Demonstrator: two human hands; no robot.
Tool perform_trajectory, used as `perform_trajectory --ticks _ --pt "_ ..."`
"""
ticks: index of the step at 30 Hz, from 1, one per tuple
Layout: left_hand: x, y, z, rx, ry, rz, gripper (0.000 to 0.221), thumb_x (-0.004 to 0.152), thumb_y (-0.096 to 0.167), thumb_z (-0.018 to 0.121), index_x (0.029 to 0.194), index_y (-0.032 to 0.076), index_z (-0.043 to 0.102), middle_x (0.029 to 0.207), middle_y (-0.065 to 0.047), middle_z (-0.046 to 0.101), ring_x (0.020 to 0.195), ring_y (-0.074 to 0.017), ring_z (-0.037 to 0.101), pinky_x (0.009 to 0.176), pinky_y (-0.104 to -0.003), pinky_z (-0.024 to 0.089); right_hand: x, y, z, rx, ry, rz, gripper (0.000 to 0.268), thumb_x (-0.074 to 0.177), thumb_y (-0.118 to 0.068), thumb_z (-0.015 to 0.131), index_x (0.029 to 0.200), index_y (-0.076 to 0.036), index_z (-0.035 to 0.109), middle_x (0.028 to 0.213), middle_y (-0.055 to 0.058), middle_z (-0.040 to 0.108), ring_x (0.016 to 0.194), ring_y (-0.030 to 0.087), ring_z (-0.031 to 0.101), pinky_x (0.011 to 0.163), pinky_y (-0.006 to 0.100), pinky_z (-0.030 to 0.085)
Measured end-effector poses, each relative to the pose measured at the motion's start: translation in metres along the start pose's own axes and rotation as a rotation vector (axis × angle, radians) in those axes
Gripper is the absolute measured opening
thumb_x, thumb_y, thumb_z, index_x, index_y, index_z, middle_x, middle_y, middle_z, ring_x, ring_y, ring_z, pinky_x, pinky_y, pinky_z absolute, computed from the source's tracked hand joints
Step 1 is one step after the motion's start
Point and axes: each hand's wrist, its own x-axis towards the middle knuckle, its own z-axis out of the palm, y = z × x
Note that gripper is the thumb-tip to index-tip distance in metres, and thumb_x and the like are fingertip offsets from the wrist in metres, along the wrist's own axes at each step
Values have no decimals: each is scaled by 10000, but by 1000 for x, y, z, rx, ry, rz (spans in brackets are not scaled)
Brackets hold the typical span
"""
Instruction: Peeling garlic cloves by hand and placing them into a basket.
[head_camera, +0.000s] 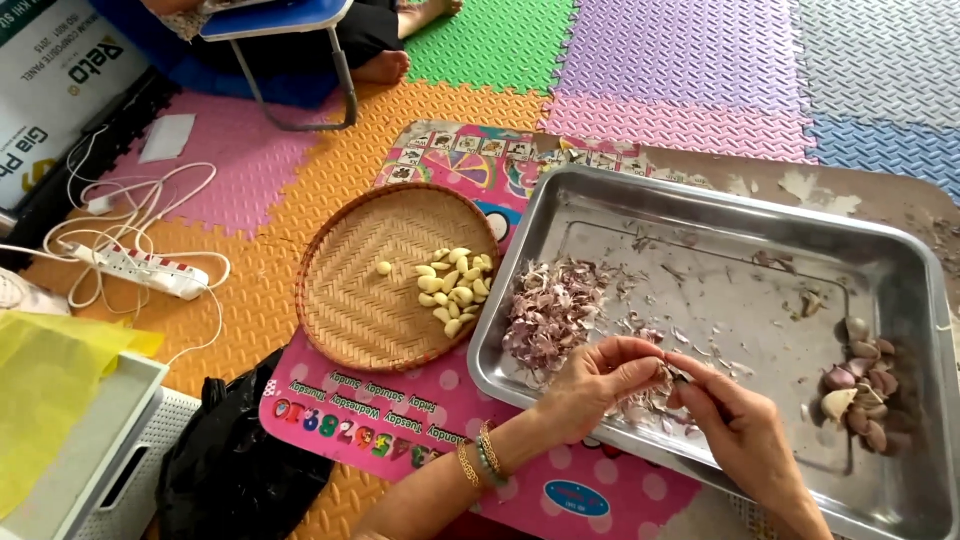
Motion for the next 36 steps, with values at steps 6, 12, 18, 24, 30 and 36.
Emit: perform_trajectory --ticks 6,12,18,24,30,36 --pt "0 1 1 -25 20 0 174 836 89 577 993 15 573 916 -94 605 844 -151 606 874 -252 494 -1 4 2 -42 51 -58 322 806 -109 514 1118 -121 592 711 15 682 631 69 610 585 199 501" --pt "4 -5 -3 -183 39 -23 148 830 38 570 976 12 572 917 -102 604 858 -169 600 877 -247 489 -2 11 -1 12 72 -30 324 815 -117 503 1128 -112 589 664 -2 656 553 64 542 530 187 445" --pt "4 -5 -3 -133 38 -20 140 817 49 589 954 22 597 882 -81 623 827 -149 605 858 -244 494 0 8 1 46 41 -70 325 799 -94 504 1114 -108 585 769 36 709 659 79 656 579 196 561" --pt "6 -5 -5 -187 57 -38 120 814 26 583 932 9 582 870 -93 623 811 -150 607 844 -224 494 0 9 2 57 22 15 376 778 -117 535 1152 -145 563 678 20 717 619 69 664 571 193 545" --pt "7 -4 -3 -142 72 -55 129 817 6 561 944 -4 585 913 -111 615 831 -158 604 831 -229 502 1 4 1 59 35 -34 331 783 -101 525 1104 -128 601 788 13 738 642 69 677 532 193 538" --pt "14 -8 -3 -239 149 -123 135 796 -10 574 931 -13 570 891 -127 607 814 -171 602 808 -233 507 2 5 1 72 16 -44 388 764 -109 565 1148 -162 557 689 11 739 581 49 671 481 169 503"
